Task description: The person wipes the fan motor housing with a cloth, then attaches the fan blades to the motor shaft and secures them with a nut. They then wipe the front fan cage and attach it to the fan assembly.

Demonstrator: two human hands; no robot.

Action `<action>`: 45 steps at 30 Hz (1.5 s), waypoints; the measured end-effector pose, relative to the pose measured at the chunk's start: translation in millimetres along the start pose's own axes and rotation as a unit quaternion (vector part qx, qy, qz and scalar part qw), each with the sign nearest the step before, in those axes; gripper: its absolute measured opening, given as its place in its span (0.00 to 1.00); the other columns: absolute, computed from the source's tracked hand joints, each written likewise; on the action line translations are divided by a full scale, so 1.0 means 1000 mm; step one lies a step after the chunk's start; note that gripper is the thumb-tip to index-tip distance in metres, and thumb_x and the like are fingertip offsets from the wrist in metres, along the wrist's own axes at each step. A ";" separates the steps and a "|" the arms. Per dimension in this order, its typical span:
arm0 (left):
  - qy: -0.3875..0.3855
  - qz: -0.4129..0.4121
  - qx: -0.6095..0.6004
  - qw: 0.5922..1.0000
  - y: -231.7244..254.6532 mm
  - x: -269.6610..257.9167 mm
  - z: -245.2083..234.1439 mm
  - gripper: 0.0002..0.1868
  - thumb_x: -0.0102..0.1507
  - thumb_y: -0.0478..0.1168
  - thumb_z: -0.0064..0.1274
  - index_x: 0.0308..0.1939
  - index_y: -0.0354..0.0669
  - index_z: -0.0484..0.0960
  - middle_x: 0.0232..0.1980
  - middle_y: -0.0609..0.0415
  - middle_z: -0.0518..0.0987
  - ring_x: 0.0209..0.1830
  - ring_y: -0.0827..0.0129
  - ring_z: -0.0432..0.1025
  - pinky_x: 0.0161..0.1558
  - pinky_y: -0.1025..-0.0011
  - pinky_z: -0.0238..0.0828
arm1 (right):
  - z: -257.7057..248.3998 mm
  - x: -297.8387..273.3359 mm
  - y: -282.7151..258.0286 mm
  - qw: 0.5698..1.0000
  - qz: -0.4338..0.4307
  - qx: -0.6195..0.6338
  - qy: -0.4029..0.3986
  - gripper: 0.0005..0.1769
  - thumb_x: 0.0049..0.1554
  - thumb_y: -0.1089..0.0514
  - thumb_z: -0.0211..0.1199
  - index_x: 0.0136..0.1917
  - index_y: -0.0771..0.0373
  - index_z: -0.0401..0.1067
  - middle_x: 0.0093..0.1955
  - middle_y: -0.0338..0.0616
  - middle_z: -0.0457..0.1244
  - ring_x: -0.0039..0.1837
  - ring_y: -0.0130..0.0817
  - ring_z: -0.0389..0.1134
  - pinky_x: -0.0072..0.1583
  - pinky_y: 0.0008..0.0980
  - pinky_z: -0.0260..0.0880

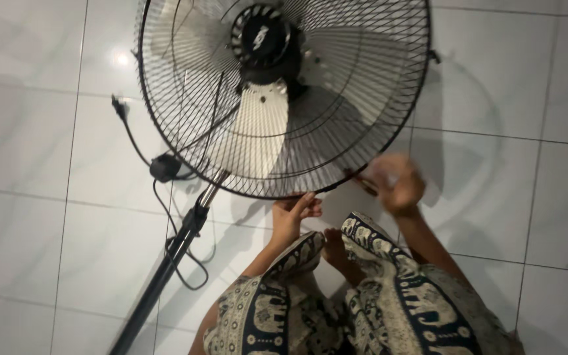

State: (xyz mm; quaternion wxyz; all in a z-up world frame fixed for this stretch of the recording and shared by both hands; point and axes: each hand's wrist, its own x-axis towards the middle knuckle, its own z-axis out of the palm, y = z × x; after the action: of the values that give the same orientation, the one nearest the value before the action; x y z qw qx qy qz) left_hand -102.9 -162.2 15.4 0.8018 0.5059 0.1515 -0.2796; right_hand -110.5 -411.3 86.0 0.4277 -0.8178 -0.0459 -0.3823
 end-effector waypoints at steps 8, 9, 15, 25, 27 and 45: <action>0.030 -0.016 0.029 0.999 0.008 -0.001 0.002 0.20 0.59 0.40 0.65 0.44 0.21 0.81 0.36 0.37 0.83 0.29 0.57 0.80 0.34 0.61 0.82 | -0.026 0.082 0.110 0.969 0.245 -0.032 -0.004 0.36 0.65 0.48 0.72 0.77 0.64 0.61 0.71 0.46 0.57 0.67 0.38 0.62 0.61 0.36 0.71; 0.032 -0.019 0.032 0.999 0.009 -0.003 0.004 0.20 0.59 0.40 0.65 0.43 0.22 0.81 0.36 0.37 0.83 0.29 0.56 0.80 0.34 0.61 0.82 | -0.023 0.082 0.114 0.958 0.285 0.007 -0.010 0.36 0.64 0.45 0.70 0.76 0.63 0.62 0.70 0.45 0.57 0.67 0.37 0.64 0.61 0.36 0.74; 0.053 -0.003 0.052 0.997 0.013 -0.005 0.012 0.19 0.59 0.40 0.64 0.41 0.21 0.82 0.34 0.39 0.82 0.28 0.56 0.79 0.34 0.58 0.83 | -0.024 0.076 0.115 0.979 0.195 0.048 -0.044 0.58 0.53 0.24 0.67 0.76 0.69 0.54 0.68 0.47 0.54 0.65 0.38 0.62 0.56 0.37 0.70; 0.043 -0.021 0.047 0.998 0.025 -0.009 0.019 0.15 0.59 0.37 0.64 0.38 0.22 0.81 0.33 0.40 0.82 0.29 0.58 0.80 0.38 0.57 0.85 | -0.030 0.105 0.089 0.984 0.148 -0.056 -0.080 0.48 0.54 0.20 0.63 0.58 0.68 0.70 0.55 0.43 0.59 0.56 0.34 0.66 0.54 0.34 0.72; 0.041 -0.022 0.047 0.998 0.028 -0.008 0.020 0.14 0.59 0.36 0.64 0.37 0.23 0.82 0.32 0.40 0.82 0.29 0.58 0.80 0.38 0.56 0.84 | -0.031 0.106 0.090 0.986 0.128 -0.071 -0.075 0.47 0.54 0.20 0.62 0.58 0.68 0.71 0.53 0.43 0.60 0.54 0.33 0.66 0.57 0.35 0.72; 0.001 -0.004 0.067 0.998 0.024 -0.008 0.015 0.17 0.60 0.41 0.63 0.36 0.24 0.81 0.31 0.43 0.81 0.29 0.57 0.80 0.41 0.55 0.85 | -0.016 0.090 0.150 0.727 0.478 0.493 -0.002 0.25 0.65 0.37 0.53 0.55 0.60 0.73 0.49 0.41 0.66 0.51 0.35 0.66 0.53 0.35 0.69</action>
State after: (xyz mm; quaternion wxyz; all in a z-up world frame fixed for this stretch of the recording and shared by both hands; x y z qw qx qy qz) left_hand -95.4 -165.5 43.2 0.7646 0.5583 0.1351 -0.2922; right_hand 3.7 -540.4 51.9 0.8967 -0.4065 0.1684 -0.0491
